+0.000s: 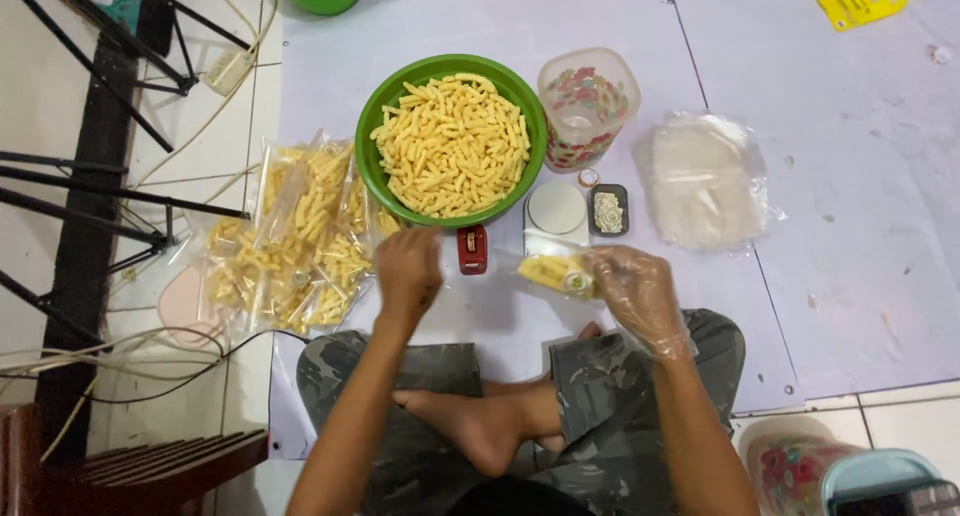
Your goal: A person is manually filling small plastic bags with snacks from a large bowl, weighing each bag on a digital scale, and organizing the filled bags.
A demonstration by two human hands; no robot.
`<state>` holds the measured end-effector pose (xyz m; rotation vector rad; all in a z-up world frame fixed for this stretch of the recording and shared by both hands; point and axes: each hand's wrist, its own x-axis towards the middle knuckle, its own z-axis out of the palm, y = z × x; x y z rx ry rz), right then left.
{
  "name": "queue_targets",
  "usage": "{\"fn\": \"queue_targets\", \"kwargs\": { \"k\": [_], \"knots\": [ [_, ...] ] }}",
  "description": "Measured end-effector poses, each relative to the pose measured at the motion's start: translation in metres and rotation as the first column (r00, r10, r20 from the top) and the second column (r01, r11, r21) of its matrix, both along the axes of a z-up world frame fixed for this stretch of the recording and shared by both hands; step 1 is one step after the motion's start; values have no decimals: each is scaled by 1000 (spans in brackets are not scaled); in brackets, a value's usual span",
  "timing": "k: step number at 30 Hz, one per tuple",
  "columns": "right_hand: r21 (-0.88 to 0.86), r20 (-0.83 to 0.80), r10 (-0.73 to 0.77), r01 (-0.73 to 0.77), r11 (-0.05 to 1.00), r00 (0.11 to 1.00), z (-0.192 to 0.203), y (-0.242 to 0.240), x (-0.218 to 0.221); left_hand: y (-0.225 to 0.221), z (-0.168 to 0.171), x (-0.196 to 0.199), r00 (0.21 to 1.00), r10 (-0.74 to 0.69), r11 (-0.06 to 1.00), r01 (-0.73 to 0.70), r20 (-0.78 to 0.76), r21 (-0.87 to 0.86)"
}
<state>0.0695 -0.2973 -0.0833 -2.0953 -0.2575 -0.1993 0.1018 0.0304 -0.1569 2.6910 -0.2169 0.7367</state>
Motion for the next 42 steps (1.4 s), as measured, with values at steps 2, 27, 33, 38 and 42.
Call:
{"fn": "queue_targets", "kwargs": {
  "k": [2, 27, 33, 38, 42],
  "knots": [
    [7, -4, -33, 33, 999, 999, 7, -2, 1, 50, -66, -39, 970, 167, 985, -158, -177, 67],
    [97, -56, -98, 103, 990, 994, 1, -16, -1, 7, -26, -132, 161, 423, 906, -62, -892, 418],
    [151, -131, -141, 160, 975, 981, -10, -22, -12, -7, -31, -68, 566, 93, 870, -447, -819, -210],
    [134, -131, -164, 181, 974, 978, -23, -23, -18, -34, -80, 2, 600, -109, 653, -558, -792, -512],
    [141, -146, -162, 183, 973, 976, -30, -20, -15, -52, -128, 45, 582, -92, 490, -680, -808, -546]
  ]
}}
